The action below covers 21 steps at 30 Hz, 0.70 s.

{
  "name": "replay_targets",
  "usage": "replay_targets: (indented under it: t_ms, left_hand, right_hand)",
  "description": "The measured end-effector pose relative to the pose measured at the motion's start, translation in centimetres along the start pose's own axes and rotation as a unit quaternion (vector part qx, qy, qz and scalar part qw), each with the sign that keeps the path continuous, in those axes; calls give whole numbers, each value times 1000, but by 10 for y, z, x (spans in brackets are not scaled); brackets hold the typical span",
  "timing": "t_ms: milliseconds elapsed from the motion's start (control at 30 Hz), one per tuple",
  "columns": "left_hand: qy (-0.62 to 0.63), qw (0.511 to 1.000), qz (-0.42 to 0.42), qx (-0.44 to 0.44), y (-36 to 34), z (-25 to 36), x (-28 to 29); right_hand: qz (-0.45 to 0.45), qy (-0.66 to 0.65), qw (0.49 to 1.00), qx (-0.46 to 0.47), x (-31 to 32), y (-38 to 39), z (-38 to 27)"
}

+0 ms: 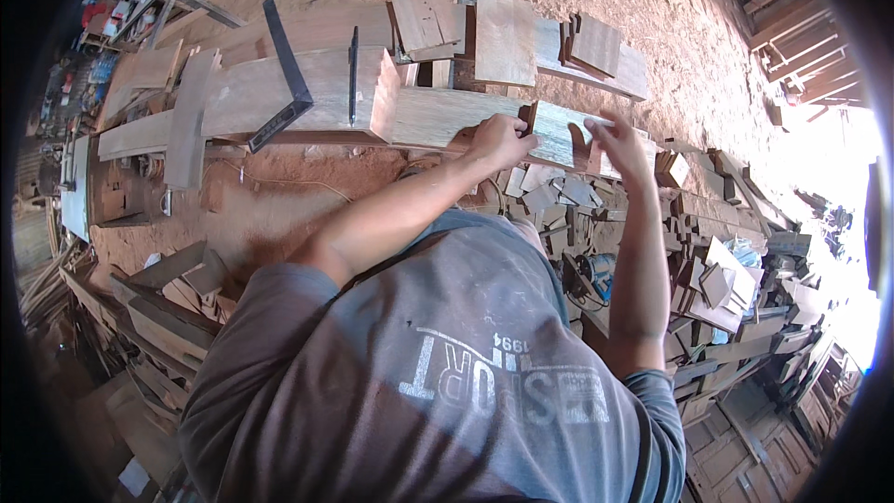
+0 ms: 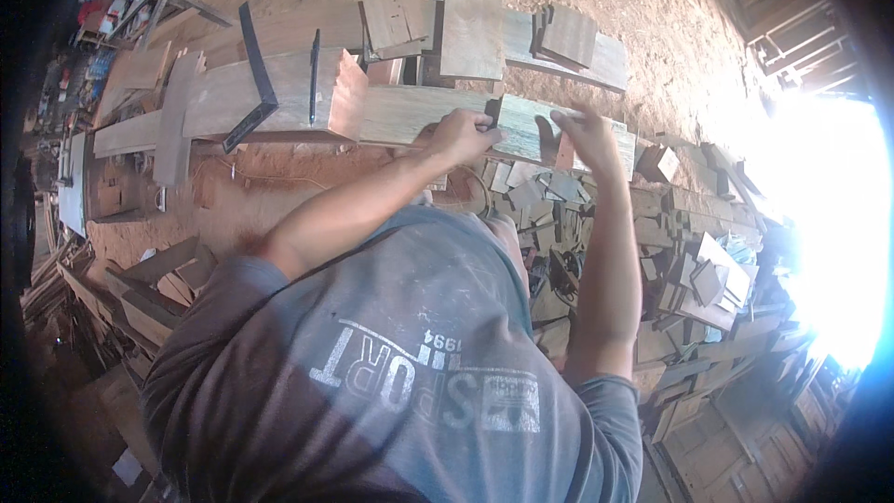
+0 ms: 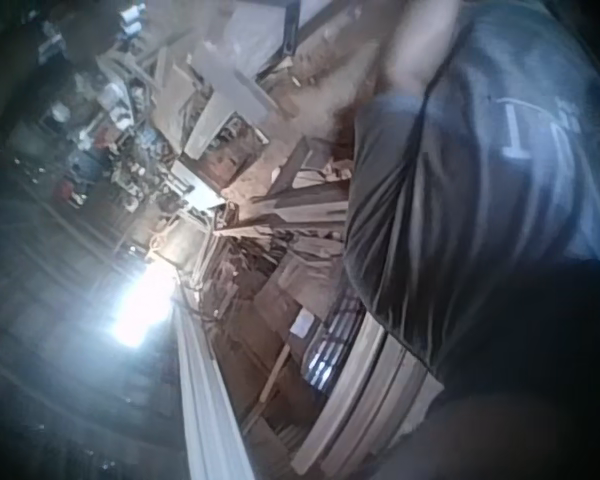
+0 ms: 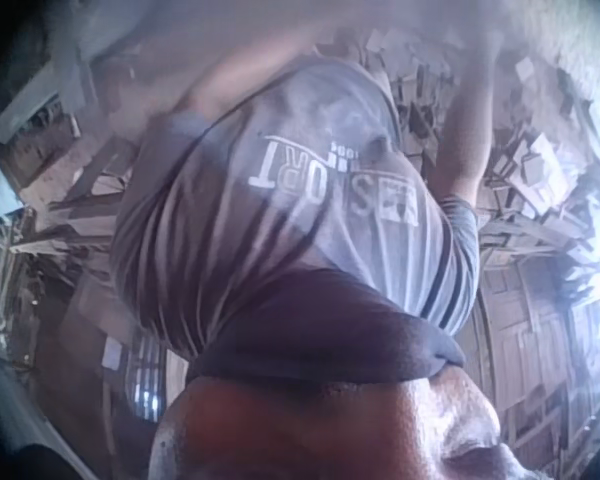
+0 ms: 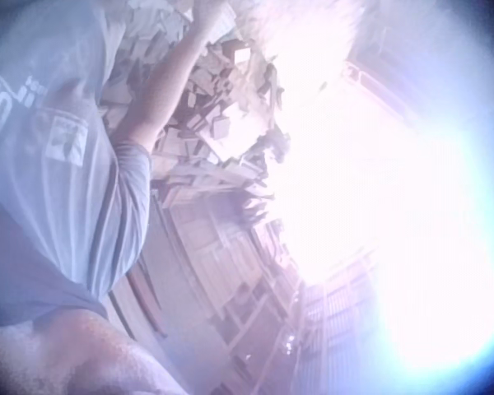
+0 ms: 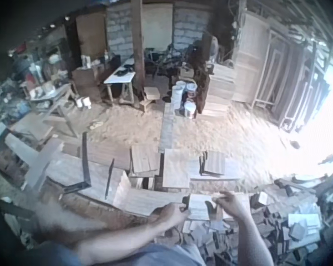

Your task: The person measures and marks a wooden plank using a tape measure and square, then cuts it with a handheld circular saw. The person stacks the cut pieces on the workbench.

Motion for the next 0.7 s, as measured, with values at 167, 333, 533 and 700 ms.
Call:
replay_targets:
  t_ms: [167,333,533,700]
  left_hand:
    - [-9,999,-21,44,1,11,2]
    - [-22,992,-87,88,13,34,20]
    - [46,995,-49,70,6,18,14]
    - [42,996,-37,73,0,12,5]
  right_hand:
    - [81,-165,980,-73,-23,42,55]
    - [81,-100,989,-69,-25,44,42]
    - [75,-89,989,-90,-25,33,48]
    - [75,-138,985,-69,-28,29,61]
Point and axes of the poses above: each hand's wrist, its own y-axis away from the middle knuckle, its own x-axis out of the back of the hand, z = x × y, the point moved 4 cm from there along -y, towards the middle knuckle, and after that the axes turned 6 degrees about -x, right-handed, at the moved point
